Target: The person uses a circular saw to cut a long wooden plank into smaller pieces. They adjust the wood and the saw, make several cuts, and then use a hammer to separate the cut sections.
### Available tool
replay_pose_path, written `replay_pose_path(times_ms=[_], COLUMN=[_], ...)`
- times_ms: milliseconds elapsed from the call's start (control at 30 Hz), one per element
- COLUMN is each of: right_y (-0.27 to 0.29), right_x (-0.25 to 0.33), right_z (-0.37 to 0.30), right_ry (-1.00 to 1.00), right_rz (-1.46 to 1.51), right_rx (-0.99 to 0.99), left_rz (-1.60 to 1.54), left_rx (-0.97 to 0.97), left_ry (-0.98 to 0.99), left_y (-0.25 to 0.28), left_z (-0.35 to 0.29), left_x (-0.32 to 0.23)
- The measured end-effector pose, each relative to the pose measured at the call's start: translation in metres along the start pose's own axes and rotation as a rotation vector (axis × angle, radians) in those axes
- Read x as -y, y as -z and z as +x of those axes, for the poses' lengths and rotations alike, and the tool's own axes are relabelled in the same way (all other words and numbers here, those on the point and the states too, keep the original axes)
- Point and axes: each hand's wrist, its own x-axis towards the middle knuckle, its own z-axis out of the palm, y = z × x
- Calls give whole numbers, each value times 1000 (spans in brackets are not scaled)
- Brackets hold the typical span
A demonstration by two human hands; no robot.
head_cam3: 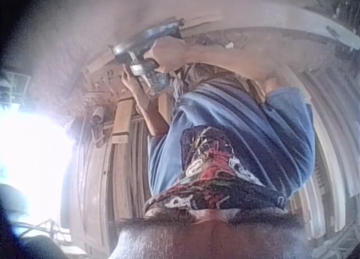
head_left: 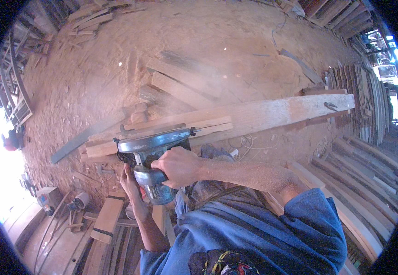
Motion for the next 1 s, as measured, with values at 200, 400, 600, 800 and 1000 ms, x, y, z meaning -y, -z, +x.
replay_pose_path(times_ms=[200,400,600,800,1000], right_y=[4,1,-2,0,-1], right_x=[0,-1,-5,-1,-3], right_z=[2,3,2,5,5], right_ry=[-12,-4,4,3,-1], right_rz=[-33,-5,13,20,8], right_rx=[13,9,-26,-2,16], left_rz=[60,101,102,86,132], left_rx=[-6,-66,-41,-47,-41], left_ry=[-50,-107,-56,-74,-72], left_y=[0,9,-2,5,7], left_z=[9,20,10,14,16], left_x=[8,27,5,18,19])
